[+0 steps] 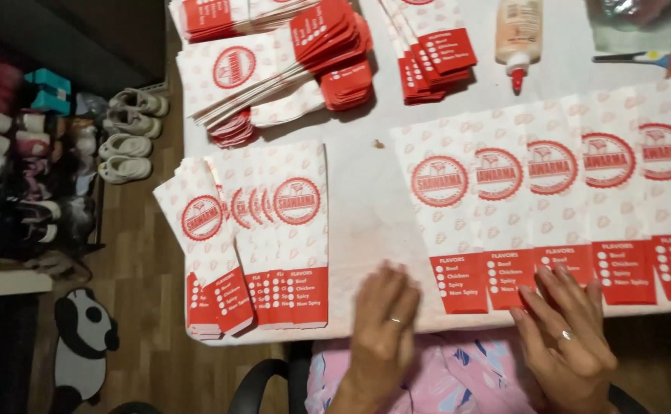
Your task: Applying glue to paper packaging strips and folding them to assemble food containers.
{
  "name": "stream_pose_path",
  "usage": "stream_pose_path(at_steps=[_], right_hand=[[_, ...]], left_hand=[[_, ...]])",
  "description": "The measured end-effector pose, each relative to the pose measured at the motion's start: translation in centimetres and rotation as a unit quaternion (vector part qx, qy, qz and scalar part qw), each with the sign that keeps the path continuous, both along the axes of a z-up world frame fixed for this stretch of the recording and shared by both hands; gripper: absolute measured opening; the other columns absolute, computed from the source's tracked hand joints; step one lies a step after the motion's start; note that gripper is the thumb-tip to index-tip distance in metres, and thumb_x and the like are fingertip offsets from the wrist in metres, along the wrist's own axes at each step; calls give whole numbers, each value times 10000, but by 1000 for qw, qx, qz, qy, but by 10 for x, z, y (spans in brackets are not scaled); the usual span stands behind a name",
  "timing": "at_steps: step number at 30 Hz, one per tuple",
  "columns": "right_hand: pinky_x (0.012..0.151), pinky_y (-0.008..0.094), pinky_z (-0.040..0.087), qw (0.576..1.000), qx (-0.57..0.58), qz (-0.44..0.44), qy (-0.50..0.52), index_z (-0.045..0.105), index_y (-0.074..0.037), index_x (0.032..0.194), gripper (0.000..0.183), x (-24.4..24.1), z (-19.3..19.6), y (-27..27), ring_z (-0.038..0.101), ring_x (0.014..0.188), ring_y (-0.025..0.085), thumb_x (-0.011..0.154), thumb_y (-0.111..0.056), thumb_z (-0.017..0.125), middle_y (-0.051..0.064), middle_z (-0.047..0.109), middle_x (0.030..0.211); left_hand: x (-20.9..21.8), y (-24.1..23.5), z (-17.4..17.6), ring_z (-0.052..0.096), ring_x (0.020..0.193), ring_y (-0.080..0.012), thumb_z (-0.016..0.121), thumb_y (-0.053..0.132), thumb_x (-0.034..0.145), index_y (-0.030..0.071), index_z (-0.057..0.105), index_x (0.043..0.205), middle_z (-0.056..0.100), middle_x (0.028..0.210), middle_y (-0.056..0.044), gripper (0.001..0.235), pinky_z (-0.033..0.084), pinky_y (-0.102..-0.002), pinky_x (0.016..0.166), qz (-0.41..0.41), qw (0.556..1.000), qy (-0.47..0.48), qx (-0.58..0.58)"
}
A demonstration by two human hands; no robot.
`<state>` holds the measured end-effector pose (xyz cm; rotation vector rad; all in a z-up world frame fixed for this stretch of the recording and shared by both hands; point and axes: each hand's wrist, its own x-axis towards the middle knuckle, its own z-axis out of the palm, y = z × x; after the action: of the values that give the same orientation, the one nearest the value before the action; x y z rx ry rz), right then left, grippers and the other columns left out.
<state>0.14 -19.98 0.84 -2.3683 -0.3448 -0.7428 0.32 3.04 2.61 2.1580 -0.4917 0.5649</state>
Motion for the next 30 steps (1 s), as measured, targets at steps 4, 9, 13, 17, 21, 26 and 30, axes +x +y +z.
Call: stream_pose_path(at_steps=[4,9,13,17,21,26,30], right_hand=[[1324,548,351,999,32,-4,1,735,47,1160,229,-1,4,13,646,1308,409,933,23,756,255,681,1327],[1295,540,357,999,42,11,6,742,37,1107,177,6,8,28,665,1272,412,930,34,739,255,688,1298],[1311,546,316,998,33,55,0,716,20,1163,238,10,13,36,649,1283,417,926,25,723,261,663,1327],[1304,569,297,994,8,112,13,665,-5,1271,334,10,9,39,601,1354,404,942,-54,689,218,624,1403],[1298,561,279,992,-19,122,30,648,-31,1321,389,9,-6,36,556,1418,369,943,-113,687,162,607,1451],[1297,615,273,992,-5,122,29,662,-19,1278,364,8,-10,35,557,1410,404,924,-92,704,158,635,1403],[1290,606,279,992,-17,123,36,649,-26,1307,393,9,-6,34,545,1423,391,927,-110,703,150,619,1431]], left_hand=[[-5,61,-10,443,1416,-472,417,25,984,-65,504,1389,486,1482,-274,424,345,-611,1199,206,960,28,187],[-12,60,-43,133,1575,-467,647,393,972,-79,171,1589,146,1679,-306,912,165,-614,1260,234,913,135,307],[-4,14,-33,53,1581,-442,485,536,1041,-48,94,1605,37,1692,-283,901,80,-554,1278,177,939,185,229],[11,-13,-31,58,1588,-496,467,471,1074,-41,93,1611,59,1694,-311,830,72,-631,1272,168,965,159,127],[10,-5,-5,0,1606,-446,463,316,1108,37,106,1627,46,1719,-240,689,64,-578,1297,63,979,192,-20],[4,31,0,361,1521,-406,457,-188,887,31,595,1369,449,1573,-193,548,334,-500,1268,135,984,113,-37],[-2,67,-16,252,1575,-412,557,-114,928,87,444,1525,328,1662,-180,640,232,-594,1278,114,980,124,105]])
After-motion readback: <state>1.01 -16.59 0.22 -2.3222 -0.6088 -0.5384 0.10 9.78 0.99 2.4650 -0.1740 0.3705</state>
